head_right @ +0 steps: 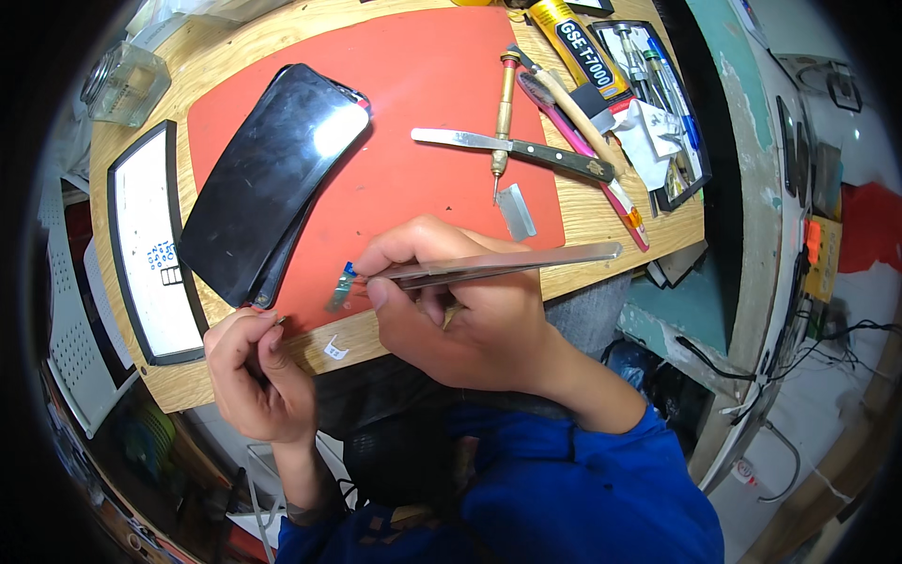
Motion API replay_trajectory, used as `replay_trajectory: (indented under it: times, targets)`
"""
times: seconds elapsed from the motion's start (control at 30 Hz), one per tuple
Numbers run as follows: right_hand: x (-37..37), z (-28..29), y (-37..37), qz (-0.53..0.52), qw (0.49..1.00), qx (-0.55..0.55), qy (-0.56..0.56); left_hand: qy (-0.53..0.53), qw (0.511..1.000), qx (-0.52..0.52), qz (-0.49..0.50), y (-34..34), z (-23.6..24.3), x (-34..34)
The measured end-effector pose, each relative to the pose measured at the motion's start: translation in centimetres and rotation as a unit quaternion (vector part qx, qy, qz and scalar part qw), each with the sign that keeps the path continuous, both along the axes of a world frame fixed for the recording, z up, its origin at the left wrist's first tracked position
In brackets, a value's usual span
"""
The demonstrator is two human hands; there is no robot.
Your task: The person uses a metal prying tool to separate the back cover from a smartphone, then removes a small component from the interior. They apply a small amount of adhesive to the component and use tweezers to place it onto a ribbon cable on the workbench.
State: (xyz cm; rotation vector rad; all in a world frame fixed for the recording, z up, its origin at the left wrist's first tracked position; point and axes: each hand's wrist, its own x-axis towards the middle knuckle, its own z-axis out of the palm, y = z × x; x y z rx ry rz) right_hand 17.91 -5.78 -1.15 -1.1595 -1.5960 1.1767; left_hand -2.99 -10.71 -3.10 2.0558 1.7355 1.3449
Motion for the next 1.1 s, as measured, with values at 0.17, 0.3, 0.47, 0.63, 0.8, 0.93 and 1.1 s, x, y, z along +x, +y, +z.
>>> replay_trajectory:
  times: [0.17, 0.3, 0.47, 0.63, 0.8, 0.93, 1.1]
  targets:
    - [0.8, 1.1, 0.0, 0.056, 0.997, -0.045, -0.028, 0.003, 1.0, -0.003, 0.005, 0.0, 0.0, 0.1]
    - [0.3, 0.4, 0.2, 0.03, 0.999, -0.018, 0.003, 0.005, 1.0, -0.002, 0.009, 0.1, 0.0, 0.1]
    - [0.2, 0.4, 0.3, 0.027, 0.999, -0.025, 0.011, 0.006, 1.0, -0.001, 0.013, 0.1, 0.1, 0.2]
    - [1.3, 1.7, 0.5, 0.073, 0.994, -0.05, -0.057, 0.006, 1.0, -0.004, 0.017, 0.0, 0.0, 0.2]
    - [2.0, 1.1, 1.2, -0.037, 0.998, -0.033, 0.03, 0.002, 1.0, -0.001, 0.015, 0.0, -0.1, 0.1]
    - [2.1, 0.3, 1.4, -0.112, 0.991, -0.028, 0.06, 0.009, 1.0, -0.002, 0.019, -0.1, -0.1, 0.1]
    - [2.0, 0.0, 1.5, -0.124, 0.992, -0.008, 0.027, 0.008, 1.0, 0.0, 0.02, -0.2, -0.3, 0.1]
